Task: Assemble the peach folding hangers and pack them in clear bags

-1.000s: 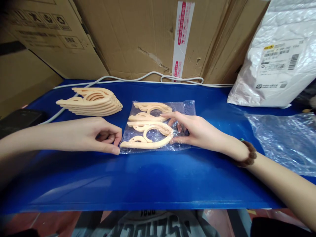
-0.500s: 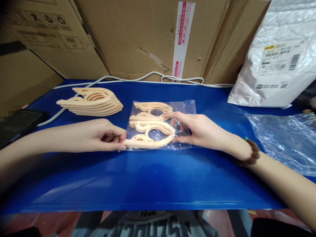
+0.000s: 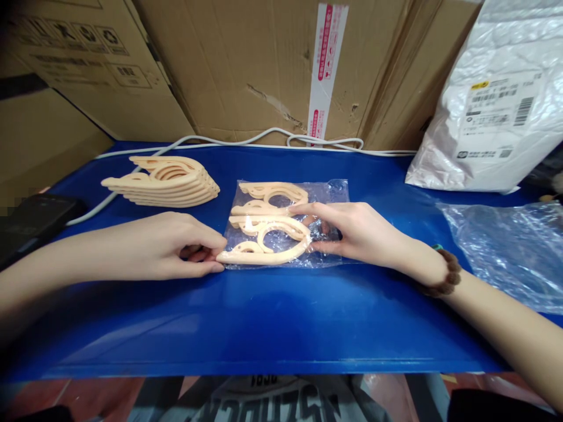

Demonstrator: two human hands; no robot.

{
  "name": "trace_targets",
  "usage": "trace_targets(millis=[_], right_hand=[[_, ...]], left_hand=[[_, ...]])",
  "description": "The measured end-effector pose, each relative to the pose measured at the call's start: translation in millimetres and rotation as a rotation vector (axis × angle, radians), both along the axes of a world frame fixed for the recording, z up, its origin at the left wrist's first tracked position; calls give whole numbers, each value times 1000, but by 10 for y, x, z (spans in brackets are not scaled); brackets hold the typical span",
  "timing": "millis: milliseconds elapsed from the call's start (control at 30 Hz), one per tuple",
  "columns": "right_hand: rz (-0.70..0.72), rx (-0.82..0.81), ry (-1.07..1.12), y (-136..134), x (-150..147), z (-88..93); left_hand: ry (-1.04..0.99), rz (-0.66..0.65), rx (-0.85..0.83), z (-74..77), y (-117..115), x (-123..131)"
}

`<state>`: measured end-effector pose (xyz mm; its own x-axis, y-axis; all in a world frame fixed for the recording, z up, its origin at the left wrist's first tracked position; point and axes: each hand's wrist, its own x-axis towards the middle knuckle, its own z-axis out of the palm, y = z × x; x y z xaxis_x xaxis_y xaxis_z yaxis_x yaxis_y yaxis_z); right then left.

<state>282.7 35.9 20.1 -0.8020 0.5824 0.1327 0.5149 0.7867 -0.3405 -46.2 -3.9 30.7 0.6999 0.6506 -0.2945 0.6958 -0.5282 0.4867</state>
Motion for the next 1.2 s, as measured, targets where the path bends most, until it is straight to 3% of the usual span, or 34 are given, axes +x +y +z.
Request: trace_targets(millis=[333,733,1200], right_hand=[[-37,-26,12,-9,-25,4],[-55,-13,18,-6,-20,-42],[-52,28,27,33,3,-36]], left_hand=[[7,-21,191,-29,-32,-4],[41,11,201,-41,-6,23],[-11,-13,77,-9,5,35]])
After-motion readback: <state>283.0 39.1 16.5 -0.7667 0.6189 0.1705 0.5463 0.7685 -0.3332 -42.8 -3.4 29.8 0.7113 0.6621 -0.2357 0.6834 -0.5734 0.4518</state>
